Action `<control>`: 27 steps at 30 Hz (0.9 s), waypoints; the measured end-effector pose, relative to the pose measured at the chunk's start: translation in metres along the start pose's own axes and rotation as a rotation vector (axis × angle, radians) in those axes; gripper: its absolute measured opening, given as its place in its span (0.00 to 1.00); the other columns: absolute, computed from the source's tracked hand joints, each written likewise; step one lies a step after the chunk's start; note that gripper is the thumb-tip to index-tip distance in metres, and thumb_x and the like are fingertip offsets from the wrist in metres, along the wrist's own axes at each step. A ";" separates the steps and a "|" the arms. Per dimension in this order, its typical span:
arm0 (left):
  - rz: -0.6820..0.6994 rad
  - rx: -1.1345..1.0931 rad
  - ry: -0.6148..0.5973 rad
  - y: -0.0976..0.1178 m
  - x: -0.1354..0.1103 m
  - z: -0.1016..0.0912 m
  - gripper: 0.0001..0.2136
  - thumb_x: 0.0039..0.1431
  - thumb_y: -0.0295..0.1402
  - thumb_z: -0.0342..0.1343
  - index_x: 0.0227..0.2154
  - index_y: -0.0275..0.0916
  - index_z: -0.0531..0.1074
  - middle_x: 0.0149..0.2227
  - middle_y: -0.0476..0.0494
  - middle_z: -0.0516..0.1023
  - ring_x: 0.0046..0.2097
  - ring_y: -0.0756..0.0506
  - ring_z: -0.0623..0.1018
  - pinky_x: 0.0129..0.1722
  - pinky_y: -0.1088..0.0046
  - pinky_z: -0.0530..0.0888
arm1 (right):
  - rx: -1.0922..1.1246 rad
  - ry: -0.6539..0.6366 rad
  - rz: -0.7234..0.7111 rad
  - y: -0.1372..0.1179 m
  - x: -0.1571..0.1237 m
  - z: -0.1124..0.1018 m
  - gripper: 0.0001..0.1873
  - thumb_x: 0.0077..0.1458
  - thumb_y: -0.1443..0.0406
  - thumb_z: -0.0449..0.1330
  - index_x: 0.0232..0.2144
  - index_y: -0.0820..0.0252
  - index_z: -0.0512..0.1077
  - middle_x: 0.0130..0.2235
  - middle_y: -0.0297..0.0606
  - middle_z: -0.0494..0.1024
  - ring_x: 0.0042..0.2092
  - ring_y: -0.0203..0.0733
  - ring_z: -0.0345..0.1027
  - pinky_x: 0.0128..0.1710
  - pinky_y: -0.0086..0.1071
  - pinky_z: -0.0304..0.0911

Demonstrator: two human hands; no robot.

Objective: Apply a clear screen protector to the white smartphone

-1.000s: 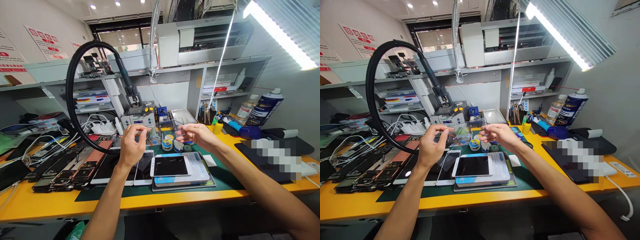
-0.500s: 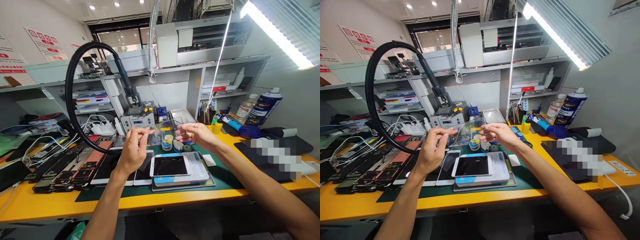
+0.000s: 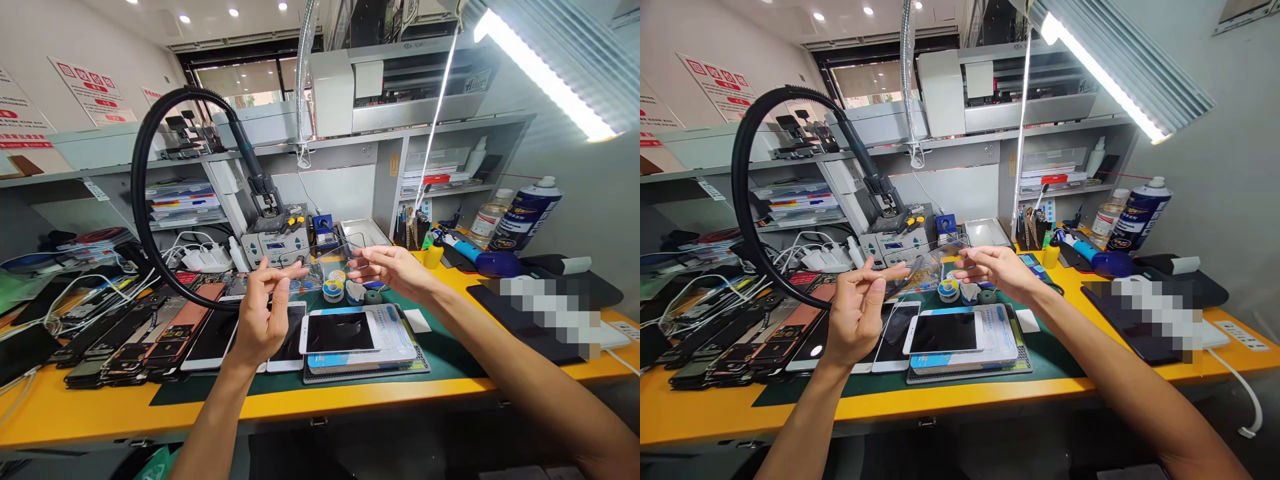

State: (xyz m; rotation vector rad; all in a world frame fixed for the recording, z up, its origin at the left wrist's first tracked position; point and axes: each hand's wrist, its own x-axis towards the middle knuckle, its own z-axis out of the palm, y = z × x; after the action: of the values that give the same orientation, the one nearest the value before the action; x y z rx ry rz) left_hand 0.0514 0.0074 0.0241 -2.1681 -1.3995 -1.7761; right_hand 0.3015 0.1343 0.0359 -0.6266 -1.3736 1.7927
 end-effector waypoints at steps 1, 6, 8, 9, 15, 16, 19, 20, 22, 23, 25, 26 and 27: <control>-0.001 -0.006 0.030 0.000 -0.001 0.001 0.04 0.73 0.29 0.48 0.46 0.46 0.60 0.45 0.41 0.86 0.56 0.40 0.83 0.71 0.42 0.58 | 0.005 0.000 -0.002 0.000 0.000 0.000 0.13 0.57 0.60 0.70 0.43 0.61 0.81 0.43 0.47 0.86 0.41 0.48 0.83 0.43 0.39 0.79; -0.006 -0.088 0.227 0.005 -0.002 0.003 0.04 0.71 0.29 0.51 0.45 0.44 0.63 0.40 0.45 0.86 0.47 0.42 0.86 0.67 0.45 0.66 | 0.035 0.028 -0.015 0.001 0.001 -0.001 0.13 0.55 0.61 0.72 0.42 0.62 0.81 0.42 0.47 0.86 0.40 0.48 0.83 0.42 0.39 0.79; -0.025 -0.124 0.293 0.008 -0.001 0.000 0.05 0.70 0.28 0.54 0.44 0.44 0.64 0.37 0.47 0.85 0.45 0.43 0.87 0.66 0.46 0.68 | 0.025 0.078 -0.029 -0.002 0.002 -0.002 0.13 0.54 0.62 0.72 0.41 0.62 0.81 0.41 0.47 0.86 0.39 0.49 0.83 0.40 0.38 0.79; -0.046 -0.144 0.324 0.009 0.000 -0.002 0.06 0.68 0.28 0.56 0.44 0.43 0.65 0.36 0.48 0.85 0.44 0.43 0.87 0.65 0.47 0.69 | 0.012 0.115 -0.049 -0.004 0.002 -0.004 0.13 0.53 0.62 0.73 0.40 0.62 0.81 0.41 0.47 0.86 0.39 0.49 0.83 0.40 0.39 0.79; -0.201 -0.261 0.479 -0.001 0.016 -0.026 0.13 0.60 0.29 0.65 0.40 0.45 0.66 0.34 0.51 0.85 0.40 0.42 0.87 0.52 0.58 0.80 | -0.187 0.463 -0.458 -0.026 0.008 -0.036 0.20 0.46 0.56 0.76 0.39 0.60 0.81 0.39 0.43 0.85 0.38 0.50 0.83 0.44 0.42 0.79; -0.210 -0.278 0.482 -0.006 0.020 -0.030 0.13 0.59 0.29 0.66 0.40 0.45 0.66 0.34 0.50 0.86 0.40 0.42 0.87 0.50 0.59 0.81 | -0.254 0.538 -0.544 -0.028 0.012 -0.045 0.20 0.47 0.55 0.76 0.40 0.60 0.81 0.39 0.43 0.85 0.39 0.50 0.83 0.45 0.43 0.79; -0.233 -0.312 0.403 -0.019 0.032 -0.038 0.12 0.57 0.30 0.67 0.37 0.44 0.68 0.35 0.48 0.87 0.41 0.41 0.87 0.48 0.62 0.81 | -0.548 0.722 -0.691 -0.024 0.024 -0.072 0.19 0.54 0.53 0.69 0.41 0.62 0.82 0.38 0.44 0.86 0.40 0.51 0.83 0.44 0.44 0.79; -0.240 -0.314 0.361 -0.024 0.035 -0.039 0.11 0.57 0.30 0.67 0.36 0.44 0.68 0.34 0.47 0.87 0.42 0.41 0.87 0.48 0.62 0.80 | -0.602 0.734 -0.690 -0.020 0.028 -0.079 0.19 0.55 0.54 0.68 0.42 0.62 0.83 0.39 0.44 0.86 0.41 0.52 0.83 0.46 0.45 0.78; -0.241 -0.296 0.261 -0.032 0.042 -0.041 0.11 0.56 0.31 0.67 0.34 0.44 0.69 0.34 0.46 0.86 0.44 0.40 0.87 0.50 0.61 0.80 | -0.693 0.750 -0.683 -0.011 0.034 -0.089 0.18 0.55 0.55 0.67 0.41 0.62 0.84 0.42 0.46 0.86 0.45 0.54 0.82 0.51 0.47 0.76; -0.241 -0.276 0.206 -0.036 0.044 -0.042 0.10 0.56 0.31 0.67 0.34 0.43 0.69 0.35 0.45 0.86 0.45 0.39 0.87 0.51 0.60 0.79 | -0.731 0.752 -0.674 -0.007 0.036 -0.092 0.17 0.55 0.56 0.67 0.41 0.63 0.84 0.43 0.47 0.86 0.47 0.54 0.82 0.54 0.48 0.74; -0.239 -0.228 0.108 -0.044 0.048 -0.043 0.08 0.57 0.32 0.66 0.34 0.43 0.71 0.38 0.43 0.87 0.47 0.39 0.86 0.54 0.57 0.78 | -0.813 0.751 -0.660 0.000 0.039 -0.096 0.16 0.56 0.57 0.67 0.41 0.63 0.85 0.44 0.47 0.86 0.47 0.55 0.81 0.56 0.49 0.72; -0.239 -0.210 0.078 -0.048 0.049 -0.043 0.07 0.57 0.33 0.66 0.34 0.42 0.72 0.39 0.42 0.87 0.47 0.39 0.86 0.56 0.57 0.77 | -0.850 0.748 -0.653 0.002 0.040 -0.097 0.16 0.56 0.58 0.66 0.41 0.62 0.85 0.44 0.47 0.86 0.47 0.54 0.81 0.56 0.48 0.72; -0.239 -0.203 0.061 -0.052 0.049 -0.042 0.07 0.57 0.33 0.66 0.34 0.42 0.73 0.39 0.41 0.87 0.48 0.38 0.86 0.56 0.56 0.77 | -0.883 0.747 -0.648 0.004 0.041 -0.098 0.16 0.57 0.58 0.65 0.41 0.62 0.85 0.44 0.46 0.86 0.47 0.54 0.81 0.55 0.48 0.72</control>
State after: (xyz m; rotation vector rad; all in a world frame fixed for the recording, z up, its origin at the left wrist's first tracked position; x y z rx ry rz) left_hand -0.0160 0.0468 0.0519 -2.0894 -1.5862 -2.1332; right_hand 0.3517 0.2227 0.0058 -1.0070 -1.5133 0.3058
